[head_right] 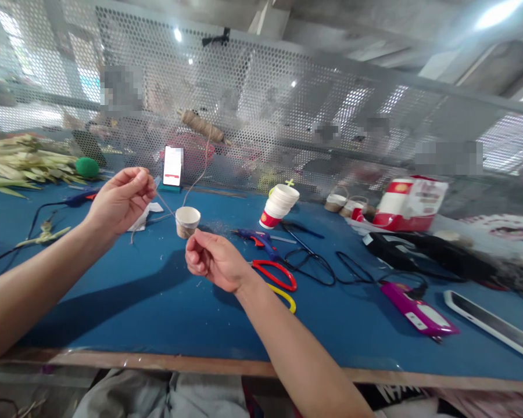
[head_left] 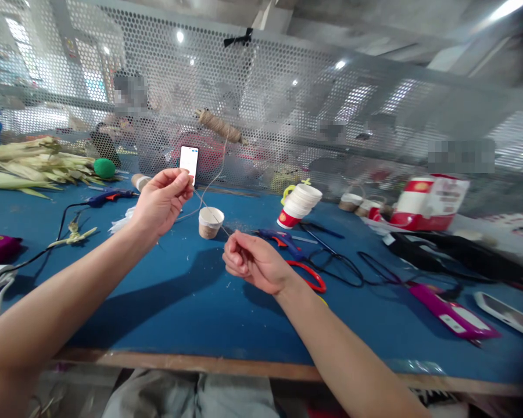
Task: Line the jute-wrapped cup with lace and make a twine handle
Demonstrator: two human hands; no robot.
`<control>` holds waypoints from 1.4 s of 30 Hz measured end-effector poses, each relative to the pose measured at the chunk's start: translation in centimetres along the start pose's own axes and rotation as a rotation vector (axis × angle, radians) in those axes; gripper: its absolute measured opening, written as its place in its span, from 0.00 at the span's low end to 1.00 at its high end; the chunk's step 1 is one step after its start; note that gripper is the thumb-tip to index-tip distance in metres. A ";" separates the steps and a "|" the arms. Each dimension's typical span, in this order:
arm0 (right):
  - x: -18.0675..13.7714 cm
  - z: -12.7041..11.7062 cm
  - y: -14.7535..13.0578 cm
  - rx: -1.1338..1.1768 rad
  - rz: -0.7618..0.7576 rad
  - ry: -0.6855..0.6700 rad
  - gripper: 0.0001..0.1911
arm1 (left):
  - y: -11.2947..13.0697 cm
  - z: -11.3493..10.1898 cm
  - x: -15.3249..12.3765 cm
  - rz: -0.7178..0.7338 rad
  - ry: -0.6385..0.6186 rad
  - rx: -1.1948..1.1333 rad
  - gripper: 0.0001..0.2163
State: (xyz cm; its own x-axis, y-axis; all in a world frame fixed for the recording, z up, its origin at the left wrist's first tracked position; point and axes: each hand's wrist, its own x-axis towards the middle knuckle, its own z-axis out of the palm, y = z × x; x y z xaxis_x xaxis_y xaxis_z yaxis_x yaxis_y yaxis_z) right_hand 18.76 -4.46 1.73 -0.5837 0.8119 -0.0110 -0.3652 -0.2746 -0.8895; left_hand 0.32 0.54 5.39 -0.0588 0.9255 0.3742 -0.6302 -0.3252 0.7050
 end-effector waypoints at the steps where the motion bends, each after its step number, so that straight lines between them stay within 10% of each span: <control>1: 0.0 0.1 -0.1 -0.007 -0.008 0.005 0.13 | 0.0 0.0 0.0 -0.003 0.003 0.008 0.05; 32: -0.4 0.1 -1.0 -0.387 -0.214 0.327 0.12 | -1.7 -0.6 0.1 -0.021 0.066 -0.033 0.04; 36: -0.5 -0.2 -1.0 -0.755 -0.328 0.398 0.09 | -0.9 -0.7 0.2 0.151 0.078 0.263 0.07; 39: -0.7 -0.2 -1.2 -1.022 -0.394 0.406 0.08 | 0.7 -0.2 -0.7 0.568 0.057 0.805 0.14; 42: -1.0 0.1 -1.3 -1.213 -0.416 0.376 0.09 | 1.7 0.9 -2.3 0.755 -0.259 1.324 0.09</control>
State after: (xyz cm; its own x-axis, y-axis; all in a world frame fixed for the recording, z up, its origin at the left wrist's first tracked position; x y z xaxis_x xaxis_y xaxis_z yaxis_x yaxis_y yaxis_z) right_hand 19.77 -4.94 2.94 -0.2818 0.8683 0.4082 0.5196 0.4958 -0.6958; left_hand 0.07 -2.32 6.27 0.1826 0.4597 0.8691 0.6054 -0.7491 0.2690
